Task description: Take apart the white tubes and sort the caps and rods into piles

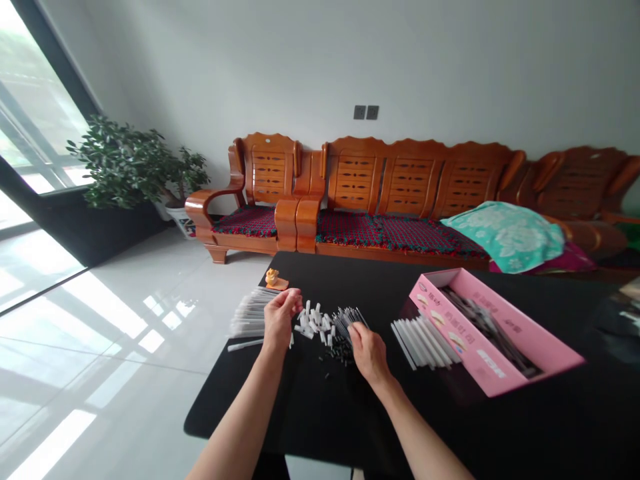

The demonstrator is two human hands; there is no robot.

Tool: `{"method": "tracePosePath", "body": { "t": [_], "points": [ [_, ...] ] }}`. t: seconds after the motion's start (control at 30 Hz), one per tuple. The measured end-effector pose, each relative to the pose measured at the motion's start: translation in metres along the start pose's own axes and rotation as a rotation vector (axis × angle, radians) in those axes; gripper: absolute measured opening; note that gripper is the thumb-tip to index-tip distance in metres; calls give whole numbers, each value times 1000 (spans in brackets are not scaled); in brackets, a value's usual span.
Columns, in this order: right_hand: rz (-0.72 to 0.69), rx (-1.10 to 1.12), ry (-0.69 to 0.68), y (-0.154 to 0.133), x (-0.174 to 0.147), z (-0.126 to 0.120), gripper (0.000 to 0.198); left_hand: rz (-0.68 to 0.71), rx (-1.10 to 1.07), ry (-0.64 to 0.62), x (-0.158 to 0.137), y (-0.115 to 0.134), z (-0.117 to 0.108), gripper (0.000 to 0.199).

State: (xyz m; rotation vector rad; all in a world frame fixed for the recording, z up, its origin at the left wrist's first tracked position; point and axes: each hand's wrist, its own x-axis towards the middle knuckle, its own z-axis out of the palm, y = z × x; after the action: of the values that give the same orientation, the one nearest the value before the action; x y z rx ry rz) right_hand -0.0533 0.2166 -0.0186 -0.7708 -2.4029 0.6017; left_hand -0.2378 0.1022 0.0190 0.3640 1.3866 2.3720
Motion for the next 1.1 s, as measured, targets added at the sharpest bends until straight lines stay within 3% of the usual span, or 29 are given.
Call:
{"method": "tracePosePath", "body": {
  "t": [0.07, 0.17, 0.3, 0.37, 0.47, 0.6, 0.8, 0.97, 1.1],
  "points": [
    [79, 3, 25, 12, -4, 0, 36, -42, 145, -81, -7, -11, -4, 43],
    [170, -18, 72, 30, -10, -6, 36, -53, 379, -99, -17, -33, -11, 40],
    [282, -307, 125, 70, -11, -28, 24, 8, 657, -112, -20, -53, -17, 22],
    [382, -492, 131, 95, -8, -43, 19, 23, 725, -111, -18, -59, -18, 16],
    [450, -577, 158, 128, 0, -62, 18, 29, 764, -112, -17, -66, -16, 11],
    [432, -675, 156, 154, 9, -73, 18, 36, 789, -107, -21, -67, -13, 11],
    [322, -766, 159, 169, 10, -72, 20, 42, 913, -115, -28, -53, -22, 16],
    [214, -755, 255, 171, 7, -70, 21, 94, 1026, -105, -29, -46, -45, 16],
    [165, -651, 373, 157, 2, -63, 20, 256, 1180, -41, -28, -39, -72, 17]
  ]
}}
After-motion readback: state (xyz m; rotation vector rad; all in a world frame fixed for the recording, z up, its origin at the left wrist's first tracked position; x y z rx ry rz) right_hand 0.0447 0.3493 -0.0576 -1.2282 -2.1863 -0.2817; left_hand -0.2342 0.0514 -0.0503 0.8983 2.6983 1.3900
